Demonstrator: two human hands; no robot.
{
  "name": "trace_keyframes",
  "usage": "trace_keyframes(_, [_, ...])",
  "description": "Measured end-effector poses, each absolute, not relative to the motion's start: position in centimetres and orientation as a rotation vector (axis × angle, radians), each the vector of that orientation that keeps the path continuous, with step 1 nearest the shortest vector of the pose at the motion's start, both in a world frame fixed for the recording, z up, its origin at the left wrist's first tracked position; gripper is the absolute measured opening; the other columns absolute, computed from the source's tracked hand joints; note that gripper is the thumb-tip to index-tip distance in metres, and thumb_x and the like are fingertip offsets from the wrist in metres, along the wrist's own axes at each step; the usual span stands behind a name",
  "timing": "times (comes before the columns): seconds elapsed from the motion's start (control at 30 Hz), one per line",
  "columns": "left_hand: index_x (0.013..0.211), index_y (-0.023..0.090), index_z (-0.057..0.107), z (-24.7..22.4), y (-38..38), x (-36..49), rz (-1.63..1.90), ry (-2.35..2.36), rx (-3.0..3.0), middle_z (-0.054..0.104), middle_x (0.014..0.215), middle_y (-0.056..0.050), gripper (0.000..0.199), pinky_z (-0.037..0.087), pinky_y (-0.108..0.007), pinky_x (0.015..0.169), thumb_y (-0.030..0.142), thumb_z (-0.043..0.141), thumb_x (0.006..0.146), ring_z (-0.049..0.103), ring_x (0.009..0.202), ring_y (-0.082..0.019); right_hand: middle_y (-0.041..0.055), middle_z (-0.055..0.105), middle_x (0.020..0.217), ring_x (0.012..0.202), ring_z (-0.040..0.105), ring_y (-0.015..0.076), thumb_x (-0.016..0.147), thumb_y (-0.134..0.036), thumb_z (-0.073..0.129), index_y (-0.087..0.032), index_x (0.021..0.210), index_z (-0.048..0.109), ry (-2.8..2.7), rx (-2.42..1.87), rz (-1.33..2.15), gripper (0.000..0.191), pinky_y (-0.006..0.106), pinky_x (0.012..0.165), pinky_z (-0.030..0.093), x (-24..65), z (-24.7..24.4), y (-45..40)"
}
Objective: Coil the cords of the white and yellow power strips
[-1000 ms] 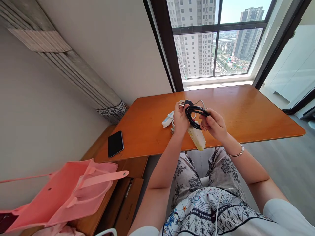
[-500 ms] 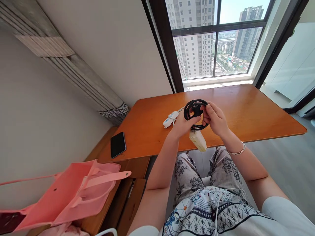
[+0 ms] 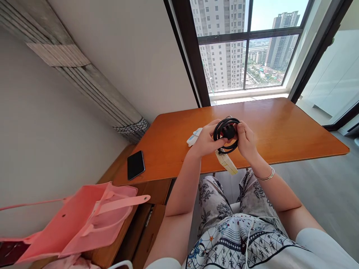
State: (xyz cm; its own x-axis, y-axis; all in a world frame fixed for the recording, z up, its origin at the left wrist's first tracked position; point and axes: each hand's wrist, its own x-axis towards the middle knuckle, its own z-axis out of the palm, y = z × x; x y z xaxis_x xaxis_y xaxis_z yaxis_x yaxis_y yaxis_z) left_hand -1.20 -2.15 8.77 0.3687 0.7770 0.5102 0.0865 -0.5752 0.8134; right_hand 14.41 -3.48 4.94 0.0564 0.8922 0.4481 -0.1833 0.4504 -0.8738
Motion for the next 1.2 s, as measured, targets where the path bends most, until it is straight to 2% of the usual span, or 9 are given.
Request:
trace_keyframes(0.17, [0.082, 0.018, 0.077, 9.3, -2.5, -1.4, 1.23, 0.749, 1.906, 0.072, 0.095, -0.007, 0.031, 0.051, -0.035, 0.092, 0.028, 0.089, 0.054, 0.066, 0.095, -0.026, -0.0022, 0.051, 0.062, 0.05, 0.045, 0.0121, 0.083, -0.077, 0.053, -0.023, 0.077, 0.056, -1.243, -0.722, 1.039, 0.054, 0.027, 0.045, 0.037, 14.1, 4.9, -3.4])
trace_keyframes(0.27, [0.091, 0.019, 0.078, 10.0, -2.8, -1.6, 1.159, 0.767, 2.0, 0.073, 0.099, -0.008, 0.039, 0.052, -0.035, 0.09, 0.035, 0.089, 0.057, 0.067, 0.096, -0.026, -0.0024, 0.047, 0.061, 0.054, 0.042, 0.012, 0.084, -0.075, 0.052, -0.022, 0.073, 0.055, -1.242, -0.746, 0.925, 0.054, 0.026, 0.048, 0.036, 14.1, 4.8, -3.5])
trace_keyframes(0.43, [0.097, 0.02, 0.078, 9.9, -2.8, -1.4, 1.11, 0.749, 1.986, 0.074, 0.101, -0.008, 0.045, 0.053, -0.036, 0.091, 0.039, 0.089, 0.057, 0.067, 0.099, -0.028, 0.0005, 0.056, 0.07, 0.064, 0.05, 0.0135, 0.087, -0.073, 0.05, -0.021, 0.077, 0.06, -1.266, -0.764, 0.862, 0.054, 0.026, 0.054, 0.041, 14.3, 5.0, -3.9])
trace_keyframes(0.57, [0.097, 0.018, 0.076, 8.0, -2.6, -0.1, 1.251, 0.682, 1.596, 0.073, 0.088, -0.006, 0.059, 0.055, -0.035, 0.078, 0.044, 0.093, 0.047, 0.069, 0.085, -0.025, -0.0048, 0.043, 0.056, 0.048, 0.045, 0.0119, 0.079, -0.077, 0.057, -0.023, 0.073, 0.053, -1.162, -0.736, 1.08, 0.055, 0.026, 0.043, 0.038, 14.5, 5.0, -3.7])
trace_keyframes(0.7, [0.103, 0.019, 0.065, 6.2, -2.4, 0.9, 1.291, 0.565, 1.267, 0.07, 0.083, -0.004, 0.072, 0.054, -0.032, 0.072, 0.05, 0.094, 0.044, 0.069, 0.077, -0.022, -0.0088, 0.035, 0.05, 0.044, 0.043, 0.0101, 0.074, -0.076, 0.064, -0.022, 0.076, 0.053, -1.046, -0.676, 1.226, 0.055, 0.026, 0.046, 0.043, 14.7, 4.7, -3.1])
trace_keyframes(0.9, [0.115, 0.03, 0.046, 6.2, -2.5, 0.8, 1.346, 0.589, 1.191, 0.065, 0.089, 0.004, 0.092, 0.054, -0.026, 0.073, 0.029, 0.097, 0.039, 0.068, 0.078, -0.015, -0.0108, 0.033, 0.052, 0.045, 0.042, 0.008, 0.071, -0.067, 0.074, -0.021, 0.08, 0.055, -0.921, -0.556, 1.353, 0.05, 0.025, 0.053, 0.047, 14.5, 4.7, -3.3])
trace_keyframes(1.03, [0.119, 0.03, 0.049, 6.5, -3.1, 1.4, 1.536, 0.786, 1.339, 0.061, 0.104, 0.001, 0.079, 0.053, -0.022, 0.065, 0.023, 0.092, 0.053, 0.062, 0.075, -0.01, -0.0112, 0.034, 0.052, 0.044, 0.041, 0.0073, 0.072, -0.064, 0.075, -0.021, 0.08, 0.055, -0.921, -0.484, 1.383, 0.048, 0.025, 0.055, 0.049, 14.1, 4.9, -3.7])
trace_keyframes(1.13, [0.113, 0.027, 0.055, 5.8, -2.9, 1.8, 1.679, 0.848, 1.366, 0.056, 0.123, -0.004, 0.062, 0.053, -0.021, 0.063, 0.031, 0.089, 0.061, 0.061, 0.08, -0.011, -0.0109, 0.037, 0.053, 0.047, 0.047, 0.0075, 0.07, -0.061, 0.079, -0.021, 0.079, 0.055, -0.893, -0.446, 1.445, 0.048, 0.026, 0.061, 0.053, 14.0, 4.5, -3.8])
trace_keyframes(1.2, [0.11, 0.025, 0.056, 5.0, -2.4, 1.9, 1.746, 0.846, 1.358, 0.057, 0.124, -0.006, 0.058, 0.054, -0.022, 0.071, 0.039, 0.088, 0.064, 0.063, 0.088, -0.013, -0.0104, 0.04, 0.054, 0.05, 0.052, 0.0086, 0.069, -0.06, 0.081, -0.02, 0.079, 0.054, -0.84, -0.431, 1.497, 0.049, 0.028, 0.066, 0.056, 14.0, 4.0, -3.8])
